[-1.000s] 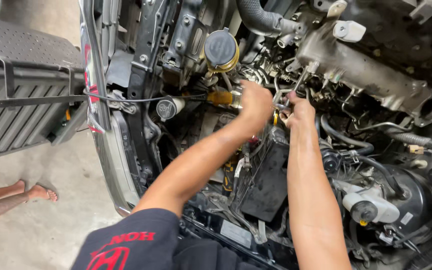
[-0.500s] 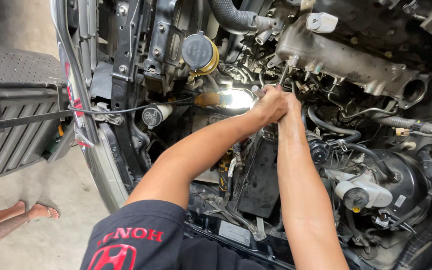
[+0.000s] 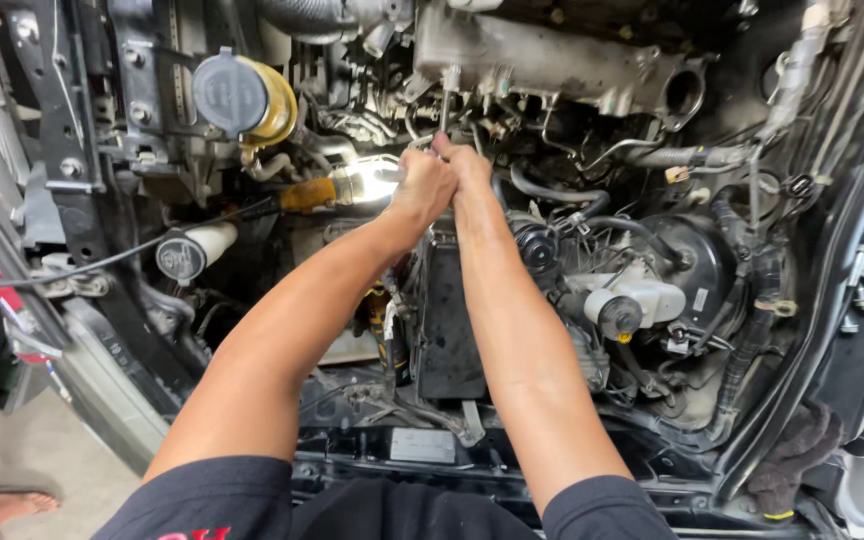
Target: The person positions a metal intake manifold onto the engine block and secures it using a socket wrench and extension. They tighten multiple bolts along the manifold's mounting points to fasten it to the engine.
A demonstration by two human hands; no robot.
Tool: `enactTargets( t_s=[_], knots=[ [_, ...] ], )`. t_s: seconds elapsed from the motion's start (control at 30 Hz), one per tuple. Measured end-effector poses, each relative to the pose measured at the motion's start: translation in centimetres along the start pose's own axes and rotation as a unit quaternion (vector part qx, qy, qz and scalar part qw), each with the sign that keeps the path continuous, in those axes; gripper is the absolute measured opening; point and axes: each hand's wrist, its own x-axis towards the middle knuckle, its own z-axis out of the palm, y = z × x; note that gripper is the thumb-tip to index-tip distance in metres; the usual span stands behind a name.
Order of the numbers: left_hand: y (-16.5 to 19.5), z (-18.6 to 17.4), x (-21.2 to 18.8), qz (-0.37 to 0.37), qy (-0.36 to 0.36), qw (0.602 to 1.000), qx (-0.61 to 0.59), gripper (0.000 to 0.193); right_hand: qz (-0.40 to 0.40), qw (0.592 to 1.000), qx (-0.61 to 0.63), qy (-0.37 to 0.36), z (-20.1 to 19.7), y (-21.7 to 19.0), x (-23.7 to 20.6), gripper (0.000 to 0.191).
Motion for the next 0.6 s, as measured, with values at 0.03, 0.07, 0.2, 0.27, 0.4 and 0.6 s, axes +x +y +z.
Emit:
enactTargets(
  t_s=[0.03,0.07,0.2,0.27,0.4,0.6],
  knots=[
    [-0.3,-0.1,0.0,0.016,-0.003,1.000,0.001,0.011,-0.002,1.000,0.016,-0.021,0.2,-0.1,-0.1,0.021],
    [-0.6,-0.1,-0.4,0.034,-0.011,0.999,-0.001,0.013,0.002,0.999,0.031,-0.039,0.2,0.0,-0.3,0.020],
    [-1.6,-1.3,-2.8,0.090,-0.043,0.991,-0.094,0.010,-0.026,0.998,-0.006,-0.056,0.0,0.4,-0.3,0.025],
    [-1.1,-2.9,-5.0,0.003,-0.030,0.999,-0.024,0.008,-0.010,0.996,0.028,-0.081,-0.2,0.6,-0.1,0.024],
    [-1.2,-6.6,-11.5,-0.168,0.125,0.970,-0.126,0.012,0.028,0.988,0.058,-0.138,-0.8,1.1,0.8,0.025],
    [-3.1,-9.1,-21.4,-0.344,0.117,0.813,-0.455,0.024,0.008,0.980,0.128,-0.151,-1.7,2.5,2.0,0.014]
  ],
)
